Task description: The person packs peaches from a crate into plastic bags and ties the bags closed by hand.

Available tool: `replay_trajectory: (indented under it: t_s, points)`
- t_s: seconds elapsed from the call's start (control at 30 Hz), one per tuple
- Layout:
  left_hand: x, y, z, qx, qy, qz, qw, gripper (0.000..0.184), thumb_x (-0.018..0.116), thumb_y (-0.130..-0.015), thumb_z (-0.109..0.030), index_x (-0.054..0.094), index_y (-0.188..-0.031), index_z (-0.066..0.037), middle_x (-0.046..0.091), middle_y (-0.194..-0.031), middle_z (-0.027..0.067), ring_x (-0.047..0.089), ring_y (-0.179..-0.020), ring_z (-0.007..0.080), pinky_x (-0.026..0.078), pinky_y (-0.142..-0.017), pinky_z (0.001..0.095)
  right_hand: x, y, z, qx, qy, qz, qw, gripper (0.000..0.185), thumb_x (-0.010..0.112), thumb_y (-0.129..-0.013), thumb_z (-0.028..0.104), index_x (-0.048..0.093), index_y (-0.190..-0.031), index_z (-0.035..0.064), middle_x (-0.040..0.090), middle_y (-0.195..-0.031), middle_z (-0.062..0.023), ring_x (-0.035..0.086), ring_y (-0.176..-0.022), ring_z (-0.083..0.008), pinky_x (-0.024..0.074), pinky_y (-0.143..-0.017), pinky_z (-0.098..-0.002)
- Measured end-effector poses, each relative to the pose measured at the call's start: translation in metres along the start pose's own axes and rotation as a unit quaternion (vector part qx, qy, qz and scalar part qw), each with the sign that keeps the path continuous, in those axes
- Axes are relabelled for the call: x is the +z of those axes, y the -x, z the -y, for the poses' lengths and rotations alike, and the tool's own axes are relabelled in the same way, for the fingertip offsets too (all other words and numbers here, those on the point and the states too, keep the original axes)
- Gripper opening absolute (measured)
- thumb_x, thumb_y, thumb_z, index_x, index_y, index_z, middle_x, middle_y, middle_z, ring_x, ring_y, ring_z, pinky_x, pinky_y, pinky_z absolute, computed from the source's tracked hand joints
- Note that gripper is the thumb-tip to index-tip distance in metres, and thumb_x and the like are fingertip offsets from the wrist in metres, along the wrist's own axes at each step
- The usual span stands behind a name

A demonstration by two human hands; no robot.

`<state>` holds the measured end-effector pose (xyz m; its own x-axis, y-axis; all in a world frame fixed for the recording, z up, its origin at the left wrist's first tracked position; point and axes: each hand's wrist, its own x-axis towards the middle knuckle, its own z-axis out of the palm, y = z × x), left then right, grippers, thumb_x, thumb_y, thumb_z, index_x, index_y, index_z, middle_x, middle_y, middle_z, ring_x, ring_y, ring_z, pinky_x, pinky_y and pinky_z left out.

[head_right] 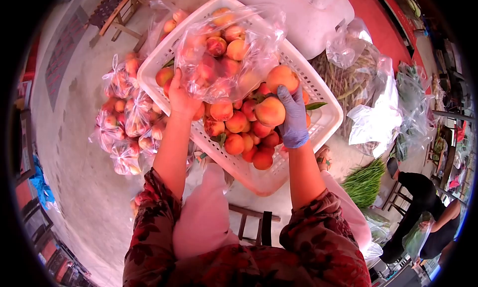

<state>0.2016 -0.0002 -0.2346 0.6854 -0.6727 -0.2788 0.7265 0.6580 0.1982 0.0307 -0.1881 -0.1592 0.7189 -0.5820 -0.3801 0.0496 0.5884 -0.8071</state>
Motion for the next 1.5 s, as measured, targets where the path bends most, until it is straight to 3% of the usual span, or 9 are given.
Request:
replay_trajectory:
  t_s: [0.17, 0.37, 0.5, 0.6, 0.63, 0.8, 1.2, 1.43, 1.5]
  points:
    - [0.013, 0.005, 0.003, 0.045, -0.054, -0.087, 0.994, 0.042, 0.041, -0.092, -0.036, 0.047, -0.118, -0.004, 0.056, -0.113, 0.0119, 0.056, -0.100, 0.0259, 0.047, -0.080, 0.0338, 0.093, -0.042, 0.021, -0.319, 0.379, 0.177, 0.850, 0.070, 0.073, -0.068, 0.010, 0.039, -0.128, 0.0118, 0.044, -0.126, -0.0111, 0.049, -0.110, -0.0241, 0.0463, -0.087, -0.0335]
    - [0.029, 0.010, 0.003, 0.110, -0.070, -0.129, 0.983, 0.041, 0.042, -0.092, -0.038, 0.050, -0.116, -0.006, 0.057, -0.112, 0.0111, 0.057, -0.096, 0.0231, 0.048, -0.074, 0.0320, 0.113, -0.092, -0.019, -0.245, 0.783, 0.194, 0.538, 0.062, 0.068, -0.072, 0.034, 0.044, -0.127, 0.0195, 0.054, -0.106, -0.0197, 0.055, -0.091, -0.0333, 0.0468, -0.079, -0.0398]
    - [0.009, 0.009, -0.004, 0.024, -0.026, -0.042, 0.998, 0.039, 0.040, -0.092, -0.038, 0.051, -0.115, -0.008, 0.061, -0.107, 0.0075, 0.060, -0.082, 0.0194, 0.042, -0.053, 0.0273, 0.095, -0.111, -0.020, -0.221, 0.645, 0.177, 0.710, 0.036, 0.058, -0.076, 0.041, 0.065, -0.098, 0.0129, 0.060, -0.088, -0.0184, 0.058, -0.088, -0.0309, 0.0468, -0.075, -0.0410]
    - [0.001, 0.006, -0.003, 0.013, -0.014, 0.023, 1.000, 0.040, 0.040, -0.092, -0.038, 0.051, -0.116, -0.007, 0.061, -0.106, 0.0071, 0.058, -0.073, 0.0180, 0.040, -0.051, 0.0261, 0.110, -0.132, -0.016, -0.210, 0.799, 0.154, 0.541, 0.032, 0.054, -0.081, 0.037, 0.065, -0.094, 0.0097, 0.060, -0.098, -0.0167, 0.057, -0.090, -0.0289, 0.0446, -0.077, -0.0385]
    - [-0.001, 0.004, -0.002, 0.004, -0.004, 0.034, 0.999, 0.039, 0.040, -0.092, -0.038, 0.051, -0.115, -0.008, 0.061, -0.104, 0.0064, 0.056, -0.070, 0.0170, 0.039, -0.050, 0.0257, 0.112, -0.135, -0.022, -0.162, 0.734, 0.151, 0.642, 0.035, 0.056, -0.078, 0.039, 0.065, -0.094, 0.0093, 0.062, -0.096, -0.0144, 0.059, -0.086, -0.0280, 0.0452, -0.075, -0.0374]
    - [0.035, 0.014, -0.002, 0.051, -0.059, -0.147, 0.986, 0.037, 0.040, -0.092, -0.038, 0.051, -0.111, -0.008, 0.061, -0.097, 0.0046, 0.047, -0.057, 0.0135, 0.035, -0.046, 0.0248, 0.136, -0.158, -0.022, -0.094, 0.752, 0.194, 0.623, 0.037, 0.059, -0.073, 0.039, 0.064, -0.095, 0.0096, 0.061, -0.098, -0.0141, 0.058, -0.089, -0.0293, 0.0443, -0.078, -0.0385]
    - [0.015, 0.012, -0.004, 0.074, -0.047, -0.088, 0.992, 0.034, 0.042, -0.092, -0.037, 0.052, -0.109, -0.009, 0.061, -0.094, 0.0048, 0.045, -0.054, 0.0122, 0.033, -0.044, 0.0238, 0.108, -0.178, -0.025, -0.099, 0.689, 0.143, 0.703, 0.037, 0.055, -0.080, 0.033, 0.060, -0.106, 0.0069, 0.061, -0.100, -0.0156, 0.056, -0.094, -0.0308, 0.0432, -0.083, -0.0373]
    - [0.056, 0.015, -0.001, 0.109, -0.022, -0.198, 0.974, 0.033, 0.042, -0.093, -0.031, 0.052, -0.109, -0.004, 0.059, -0.091, 0.0088, 0.048, -0.061, 0.0148, 0.041, -0.052, 0.0260, 0.028, -0.043, 0.026, -0.330, 0.786, 0.269, 0.448, 0.058, 0.064, -0.075, 0.036, 0.046, -0.126, 0.0133, 0.053, -0.112, -0.0154, 0.050, -0.105, -0.0294, 0.0340, -0.094, -0.0439]
    - [0.011, 0.010, -0.006, 0.079, -0.002, -0.063, 0.995, 0.035, 0.041, -0.093, -0.032, 0.051, -0.112, -0.004, 0.058, -0.089, 0.0074, 0.047, -0.060, 0.0140, 0.040, -0.051, 0.0259, 0.013, -0.021, 0.011, -0.312, 0.787, 0.324, 0.422, 0.068, 0.068, -0.070, 0.036, 0.042, -0.129, 0.0146, 0.049, -0.117, -0.0136, 0.047, -0.109, -0.0281, 0.0312, -0.096, -0.0456]
